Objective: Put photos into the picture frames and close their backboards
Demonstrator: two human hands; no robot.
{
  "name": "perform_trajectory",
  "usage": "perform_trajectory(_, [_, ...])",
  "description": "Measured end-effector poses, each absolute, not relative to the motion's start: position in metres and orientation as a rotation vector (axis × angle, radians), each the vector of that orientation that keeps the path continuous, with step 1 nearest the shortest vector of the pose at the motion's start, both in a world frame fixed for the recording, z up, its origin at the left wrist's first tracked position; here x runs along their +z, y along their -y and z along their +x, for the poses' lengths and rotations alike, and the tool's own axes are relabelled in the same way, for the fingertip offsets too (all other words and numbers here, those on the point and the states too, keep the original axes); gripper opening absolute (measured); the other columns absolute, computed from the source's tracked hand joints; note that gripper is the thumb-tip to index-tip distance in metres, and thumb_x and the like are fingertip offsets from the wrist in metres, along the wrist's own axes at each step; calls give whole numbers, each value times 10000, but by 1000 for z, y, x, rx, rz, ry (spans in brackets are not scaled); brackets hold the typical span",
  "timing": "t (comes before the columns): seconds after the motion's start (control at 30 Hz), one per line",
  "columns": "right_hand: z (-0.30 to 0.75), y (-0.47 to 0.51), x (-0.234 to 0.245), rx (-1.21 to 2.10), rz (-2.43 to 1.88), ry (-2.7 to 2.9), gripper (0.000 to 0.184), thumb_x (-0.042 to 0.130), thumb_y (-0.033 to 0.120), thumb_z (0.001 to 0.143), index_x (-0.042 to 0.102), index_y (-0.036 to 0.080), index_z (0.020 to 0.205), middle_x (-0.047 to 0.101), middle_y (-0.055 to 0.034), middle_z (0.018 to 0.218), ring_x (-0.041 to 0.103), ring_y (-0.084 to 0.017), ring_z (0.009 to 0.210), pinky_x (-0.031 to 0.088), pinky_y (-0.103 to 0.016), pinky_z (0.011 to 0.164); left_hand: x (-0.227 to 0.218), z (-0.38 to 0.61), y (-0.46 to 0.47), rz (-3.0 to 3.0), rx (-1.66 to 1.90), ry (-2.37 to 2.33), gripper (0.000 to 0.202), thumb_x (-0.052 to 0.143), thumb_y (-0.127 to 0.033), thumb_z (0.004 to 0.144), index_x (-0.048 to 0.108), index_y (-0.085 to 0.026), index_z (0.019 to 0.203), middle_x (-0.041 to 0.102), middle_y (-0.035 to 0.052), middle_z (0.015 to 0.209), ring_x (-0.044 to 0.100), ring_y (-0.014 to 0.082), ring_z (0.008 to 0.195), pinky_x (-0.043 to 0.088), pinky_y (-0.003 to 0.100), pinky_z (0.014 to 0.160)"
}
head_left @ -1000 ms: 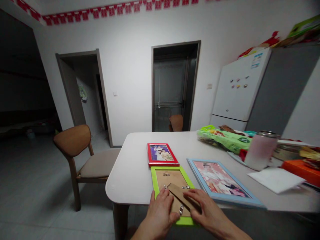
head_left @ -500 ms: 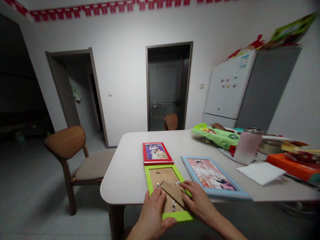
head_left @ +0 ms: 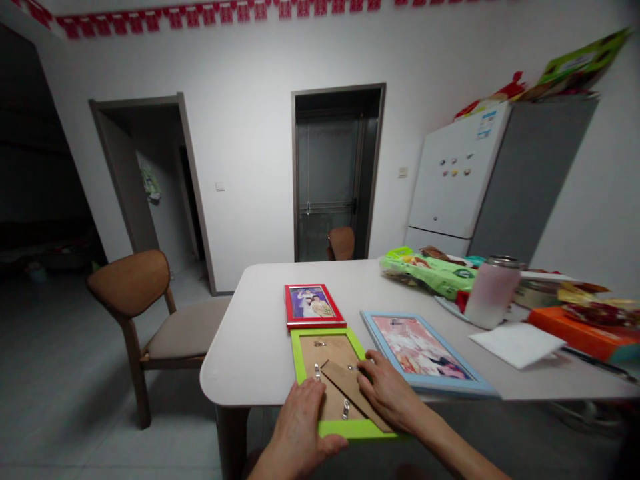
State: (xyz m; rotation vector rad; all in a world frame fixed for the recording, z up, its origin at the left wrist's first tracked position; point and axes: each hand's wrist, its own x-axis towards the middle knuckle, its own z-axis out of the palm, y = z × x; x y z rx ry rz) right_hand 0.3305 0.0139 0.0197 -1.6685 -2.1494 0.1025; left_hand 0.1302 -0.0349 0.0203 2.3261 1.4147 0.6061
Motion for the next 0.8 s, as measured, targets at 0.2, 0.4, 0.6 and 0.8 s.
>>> perform_trajectory(0.2, [332, -3, 22, 40, -1626, 2222, 337, 363, 279, 768, 570, 162, 1007, 491, -118, 1074, 452, -214, 998, 324, -342, 873, 18, 128, 33, 2308, 600, -1422, 758, 711, -346, 525, 401, -123, 1180, 419, 145, 1242, 345, 273, 1159, 230, 444, 997])
perform_trajectory(0.4, [318, 33, 35, 150, -1227, 2411, 264, 389, 252, 770, 605, 287, 918, 517, -41, 1070, 415, -191, 1036, 312, -350, 881, 17, 127, 33, 2317, 611, -1415, 743, 702, -344, 540, 397, -116, 1178, 416, 136, 1245, 348, 260, 1156, 244, 403, 998])
perform_trajectory(0.6, [315, 42, 44, 177, -1161, 2505, 244, 457, 276, 728, 602, 289, 924, 506, -35, 1086, 396, -205, 1046, 299, -367, 887, 18, 127, 33, 2317, 632, -1396, 719, 696, -331, 554, 400, -125, 1176, 427, 124, 1239, 360, 246, 1148, 274, 382, 982])
perform_trajectory(0.8, [319, 39, 40, 204, -1123, 2485, 264, 458, 309, 731, 593, 275, 956, 507, -49, 1084, 407, -212, 1034, 309, -370, 876, 11, 126, 30, 2294, 716, -1368, 725, 713, -318, 528, 408, -139, 1161, 446, 128, 1214, 389, 265, 1116, 299, 412, 957])
